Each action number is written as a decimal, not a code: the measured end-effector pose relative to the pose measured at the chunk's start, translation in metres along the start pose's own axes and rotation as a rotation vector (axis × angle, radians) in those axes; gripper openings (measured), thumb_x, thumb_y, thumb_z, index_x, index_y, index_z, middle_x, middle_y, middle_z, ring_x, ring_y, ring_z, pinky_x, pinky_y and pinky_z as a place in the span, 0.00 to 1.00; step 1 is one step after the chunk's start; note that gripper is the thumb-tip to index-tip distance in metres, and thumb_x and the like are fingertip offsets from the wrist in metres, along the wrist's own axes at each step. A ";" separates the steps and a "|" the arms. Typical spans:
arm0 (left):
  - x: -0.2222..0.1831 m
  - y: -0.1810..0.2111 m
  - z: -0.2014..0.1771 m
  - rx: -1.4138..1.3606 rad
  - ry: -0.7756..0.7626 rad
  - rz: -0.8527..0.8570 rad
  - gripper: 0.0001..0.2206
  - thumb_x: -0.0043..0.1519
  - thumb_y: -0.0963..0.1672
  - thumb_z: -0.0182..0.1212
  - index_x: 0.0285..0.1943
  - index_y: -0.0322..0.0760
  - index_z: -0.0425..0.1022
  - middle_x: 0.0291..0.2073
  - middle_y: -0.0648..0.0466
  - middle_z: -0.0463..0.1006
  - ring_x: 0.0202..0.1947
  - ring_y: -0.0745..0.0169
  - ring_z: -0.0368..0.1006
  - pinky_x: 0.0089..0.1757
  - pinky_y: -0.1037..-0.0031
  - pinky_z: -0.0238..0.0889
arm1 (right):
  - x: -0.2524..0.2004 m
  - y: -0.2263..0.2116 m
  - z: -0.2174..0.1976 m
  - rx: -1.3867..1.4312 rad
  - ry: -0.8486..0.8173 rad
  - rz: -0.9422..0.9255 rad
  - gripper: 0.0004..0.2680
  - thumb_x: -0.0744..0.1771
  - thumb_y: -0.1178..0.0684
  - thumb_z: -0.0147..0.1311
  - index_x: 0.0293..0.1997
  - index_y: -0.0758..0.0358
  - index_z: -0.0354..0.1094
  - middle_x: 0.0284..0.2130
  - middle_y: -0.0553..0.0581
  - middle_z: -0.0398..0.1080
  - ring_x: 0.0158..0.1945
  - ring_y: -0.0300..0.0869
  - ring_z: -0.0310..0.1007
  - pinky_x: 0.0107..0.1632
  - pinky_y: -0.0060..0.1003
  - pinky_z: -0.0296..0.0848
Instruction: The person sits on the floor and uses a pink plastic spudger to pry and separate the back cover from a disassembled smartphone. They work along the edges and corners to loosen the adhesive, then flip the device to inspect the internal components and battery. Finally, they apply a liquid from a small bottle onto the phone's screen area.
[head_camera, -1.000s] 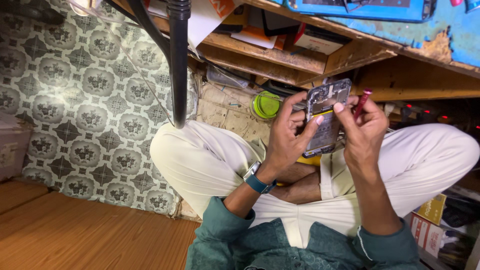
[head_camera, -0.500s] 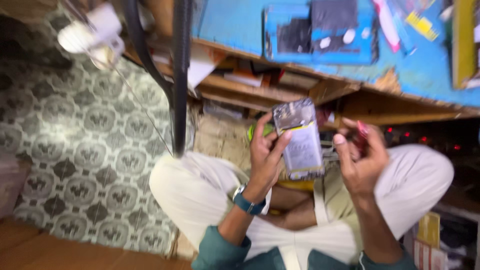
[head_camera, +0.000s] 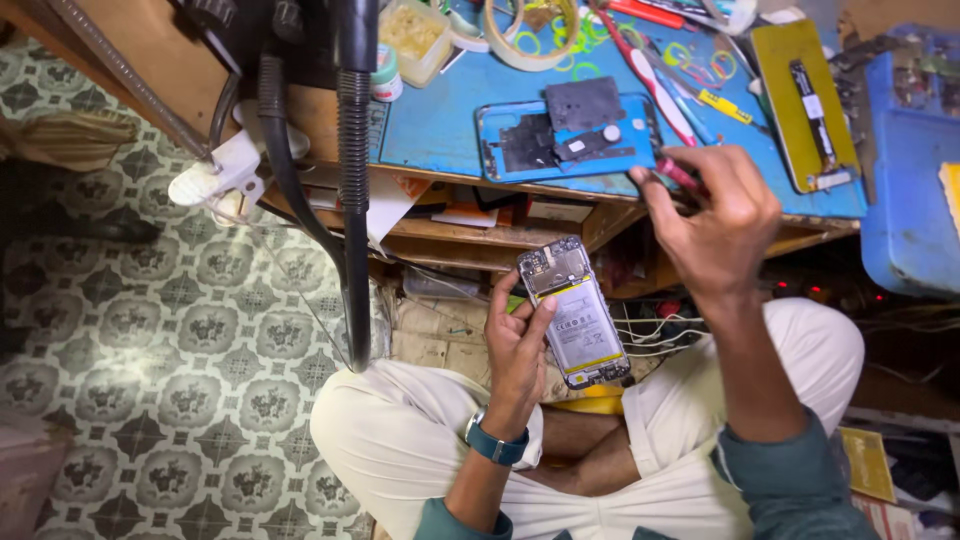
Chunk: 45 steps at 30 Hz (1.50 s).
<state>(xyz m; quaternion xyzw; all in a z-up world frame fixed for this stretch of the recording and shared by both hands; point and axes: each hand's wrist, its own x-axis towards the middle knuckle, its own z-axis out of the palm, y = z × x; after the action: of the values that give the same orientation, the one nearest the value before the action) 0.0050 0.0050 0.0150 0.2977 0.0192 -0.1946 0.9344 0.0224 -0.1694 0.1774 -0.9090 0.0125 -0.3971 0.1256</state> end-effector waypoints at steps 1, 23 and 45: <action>0.000 0.000 0.000 0.016 -0.003 0.003 0.27 0.63 0.37 0.64 0.71 0.32 0.58 0.47 0.41 0.82 0.47 0.63 0.78 0.49 0.74 0.72 | 0.001 0.000 0.003 0.000 0.012 0.026 0.10 0.67 0.58 0.76 0.44 0.67 0.75 0.36 0.59 0.75 0.38 0.47 0.76 0.41 0.40 0.74; 0.008 -0.015 -0.006 0.000 -0.016 -0.145 0.29 0.65 0.44 0.62 0.75 0.31 0.58 0.50 0.48 0.79 0.45 0.68 0.78 0.45 0.77 0.76 | 0.024 0.051 -0.036 -0.321 -0.151 0.015 0.04 0.69 0.64 0.62 0.47 0.65 0.75 0.42 0.62 0.69 0.48 0.54 0.69 0.53 0.48 0.69; -0.039 0.058 0.114 0.226 -0.521 0.356 0.52 0.60 0.50 0.73 0.85 0.34 0.33 0.65 0.51 0.61 0.57 0.62 0.63 0.62 0.69 0.60 | -0.125 -0.017 -0.058 1.486 -0.334 1.054 0.18 0.66 0.56 0.56 0.61 0.72 0.61 0.46 0.59 0.73 0.48 0.40 0.74 0.50 0.34 0.75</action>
<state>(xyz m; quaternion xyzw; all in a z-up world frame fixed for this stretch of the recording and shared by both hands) -0.0181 -0.0021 0.1471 0.3384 -0.2943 -0.0985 0.8883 -0.1065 -0.1502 0.1289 -0.5172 0.1480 -0.0585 0.8409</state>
